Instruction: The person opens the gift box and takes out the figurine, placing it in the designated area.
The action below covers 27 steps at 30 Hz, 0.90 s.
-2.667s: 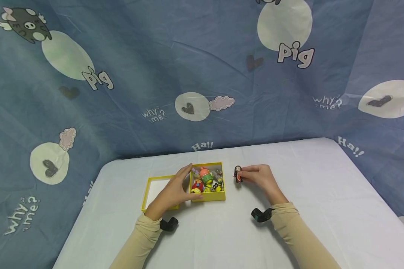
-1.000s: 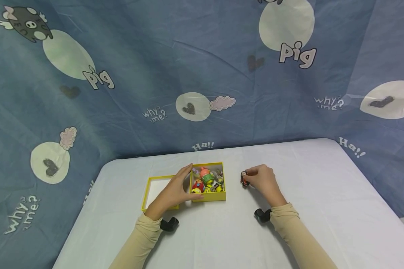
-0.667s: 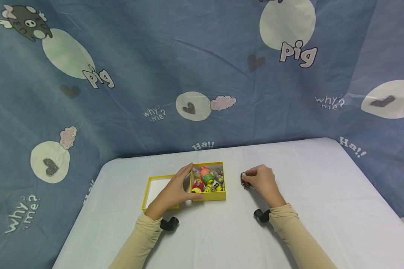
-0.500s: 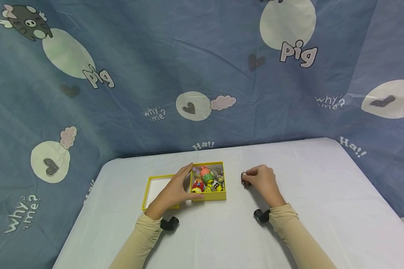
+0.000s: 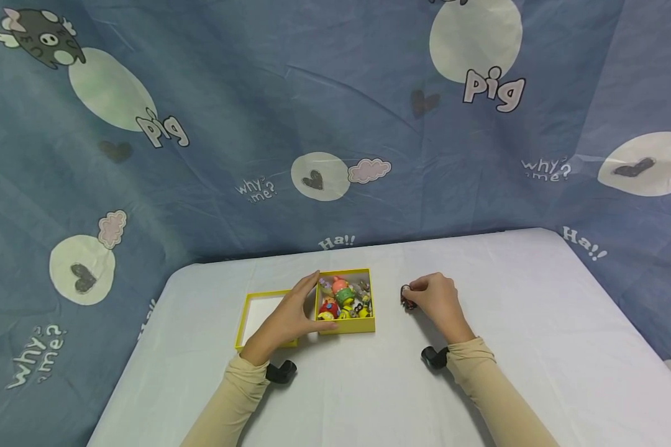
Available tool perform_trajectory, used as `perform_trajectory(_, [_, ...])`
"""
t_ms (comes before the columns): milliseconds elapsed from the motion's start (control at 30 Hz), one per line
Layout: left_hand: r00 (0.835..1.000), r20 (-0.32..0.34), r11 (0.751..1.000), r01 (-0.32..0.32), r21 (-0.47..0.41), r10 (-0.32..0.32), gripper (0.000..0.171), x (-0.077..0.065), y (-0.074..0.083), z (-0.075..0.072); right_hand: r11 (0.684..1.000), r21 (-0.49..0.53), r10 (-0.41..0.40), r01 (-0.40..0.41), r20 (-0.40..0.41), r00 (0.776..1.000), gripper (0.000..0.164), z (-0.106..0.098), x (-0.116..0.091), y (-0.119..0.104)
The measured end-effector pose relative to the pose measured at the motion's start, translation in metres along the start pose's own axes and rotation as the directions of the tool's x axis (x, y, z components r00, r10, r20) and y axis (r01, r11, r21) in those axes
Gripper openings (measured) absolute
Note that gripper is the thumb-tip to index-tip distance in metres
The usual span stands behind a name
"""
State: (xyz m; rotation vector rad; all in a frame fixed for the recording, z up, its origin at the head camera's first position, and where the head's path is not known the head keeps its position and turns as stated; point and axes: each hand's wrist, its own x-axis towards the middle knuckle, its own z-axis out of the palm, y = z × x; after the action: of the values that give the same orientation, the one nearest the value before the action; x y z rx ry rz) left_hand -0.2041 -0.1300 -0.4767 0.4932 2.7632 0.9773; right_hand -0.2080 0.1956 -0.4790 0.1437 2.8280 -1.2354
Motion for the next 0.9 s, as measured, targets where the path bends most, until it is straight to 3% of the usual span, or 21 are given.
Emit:
perform_trajectory(467, [1.000,0.000,1.000,-0.001,0.005,0.001,0.126,-0.001,0.002,-0.001,1.000,-0.021,-0.004,0.004,-0.005,1.000,0.039,-0.005,-0.001,-0.003])
perform_trajectory(633, [1.000,0.003,1.000,-0.006,0.015,0.006,0.125,-0.001,0.001,0.000,0.992,-0.044,-0.122,0.118,-0.090,0.988,0.040,-0.009,-0.002,-0.006])
perform_trajectory(900, [1.000,0.000,1.000,0.006,0.000,-0.006,0.125,-0.001,0.000,-0.001,0.939,0.029,-0.335,0.342,-0.142,0.932,0.031,-0.004,0.000,-0.019])
